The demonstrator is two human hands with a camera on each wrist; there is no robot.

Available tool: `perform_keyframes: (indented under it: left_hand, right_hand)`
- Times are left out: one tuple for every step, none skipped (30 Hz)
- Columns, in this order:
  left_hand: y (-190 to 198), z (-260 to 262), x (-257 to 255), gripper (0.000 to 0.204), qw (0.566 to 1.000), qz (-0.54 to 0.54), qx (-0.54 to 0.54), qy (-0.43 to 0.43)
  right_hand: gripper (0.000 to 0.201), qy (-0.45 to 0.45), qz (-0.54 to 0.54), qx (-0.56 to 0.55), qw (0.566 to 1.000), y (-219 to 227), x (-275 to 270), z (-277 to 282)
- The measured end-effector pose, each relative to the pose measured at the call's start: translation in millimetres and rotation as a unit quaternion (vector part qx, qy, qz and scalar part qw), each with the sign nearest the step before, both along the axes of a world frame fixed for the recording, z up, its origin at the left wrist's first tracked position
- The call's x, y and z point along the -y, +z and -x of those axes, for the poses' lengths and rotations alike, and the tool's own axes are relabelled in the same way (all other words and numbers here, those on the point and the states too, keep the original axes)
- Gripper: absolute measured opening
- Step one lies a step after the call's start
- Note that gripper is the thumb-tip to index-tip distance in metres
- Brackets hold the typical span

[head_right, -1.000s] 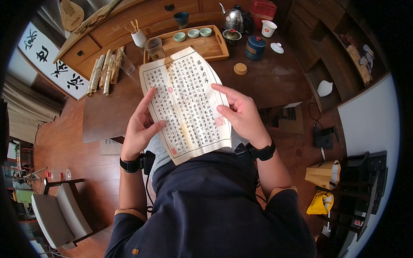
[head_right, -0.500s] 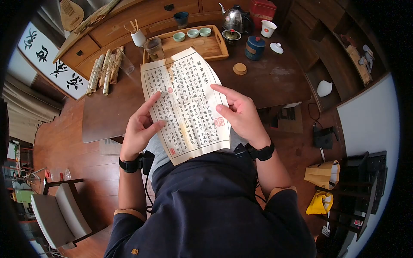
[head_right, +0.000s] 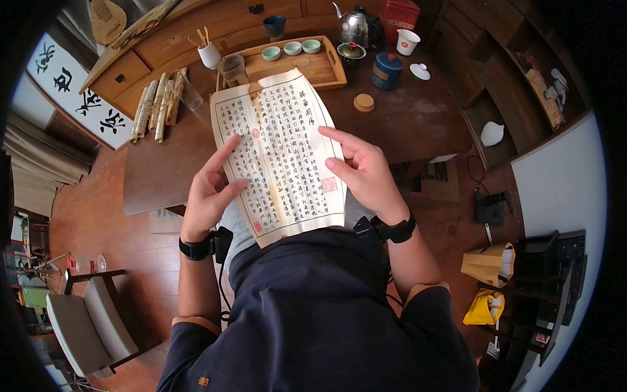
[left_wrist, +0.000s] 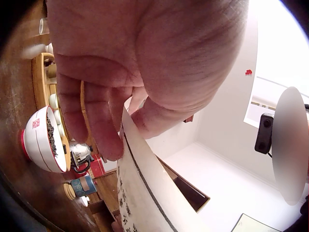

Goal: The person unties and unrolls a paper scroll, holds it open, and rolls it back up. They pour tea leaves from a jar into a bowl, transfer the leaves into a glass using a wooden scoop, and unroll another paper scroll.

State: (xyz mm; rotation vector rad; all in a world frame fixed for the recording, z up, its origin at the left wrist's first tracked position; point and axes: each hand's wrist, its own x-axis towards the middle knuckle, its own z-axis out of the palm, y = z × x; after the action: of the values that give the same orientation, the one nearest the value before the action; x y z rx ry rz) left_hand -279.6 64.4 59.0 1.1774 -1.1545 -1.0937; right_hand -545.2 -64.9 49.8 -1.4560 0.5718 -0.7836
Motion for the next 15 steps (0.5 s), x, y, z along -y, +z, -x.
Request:
perform_keyframes:
  left_hand:
    - [0.2,0.5,-0.2,0.071,1.0,0.001,-0.004,0.001]
    - [0.2,0.8,-0.1,0.071,1.0,0.002,-0.007,0.002]
    - [-0.1,0.9,-0.3,0.071,1.0,0.002,-0.007,0.002]
    - [-0.7,1.0,-0.5,0.071,1.0,0.007,-0.008,0.002]
    - [-1.0,0.7,-0.5,0.071,1.0,0.011,-0.009,0.002]
    - [-0.8,0.8,-0.5,0.071,1.0,0.011,-0.009,0.002]
    - [-0.2,1.1,-0.6,0.071,1.0,0.013,-0.005,0.005]
    - [0.1,1.3,-0.7,0.071,1.0,0.015,-0.002,0.008]
    - [-0.1,1.8,-1.1,0.071,1.0,0.015,-0.002,0.008]
    - [-0.5,2.0,-1.3,0.071,1.0,0.016,-0.008,0.008]
    - [-0.7,2.1,-1.5,0.072,1.0,0.017,-0.015,0.009]
    - [-0.8,2.1,-1.7,0.072,1.0,0.017,-0.015,0.009]
    - [-0.7,1.8,-1.9,0.072,1.0,0.017,-0.015,0.009]
    - [-0.7,1.8,-1.9,0.073,1.0,0.017,-0.015,0.01]
    - [-0.9,1.7,-1.6,0.073,1.0,0.016,-0.015,0.01]
  right_hand:
    - [0.05,0.002,-0.001,-0.001,1.0,0.1,-0.3,0.4]
    - [0.05,0.002,-0.001,-0.001,1.0,0.5,-0.7,0.5]
    - [0.05,0.004,-0.005,0.0,1.0,1.3,-1.4,0.6]
    - [0.05,0.006,-0.009,0.002,1.0,1.9,-1.9,0.9]
    - [0.05,0.006,-0.009,0.002,1.0,2.1,-2.0,0.6]
    - [0.051,0.009,-0.011,0.002,1.0,2.3,-2.1,0.7]
    - [0.051,0.012,-0.013,0.003,1.0,2.4,-2.2,0.8]
    - [0.051,0.012,-0.014,0.003,1.0,2.5,-2.6,0.7]
    - [0.051,0.011,-0.014,0.006,1.0,2.4,-3.6,1.0]
    - [0.051,0.01,-0.014,0.009,1.0,2.2,-4.3,1.4]
    - [0.051,0.01,-0.014,0.009,1.0,2.4,-4.4,2.3]
    - [0.051,0.016,-0.014,0.005,1.0,2.8,-4.3,3.6]
    - [0.052,0.022,-0.014,0.001,1.0,3.0,-4.1,4.3]
    - [0.052,0.022,-0.015,0.001,1.0,3.1,-4.0,4.5]
    - [0.052,0.022,-0.012,-0.002,1.0,3.0,-3.9,4.6]
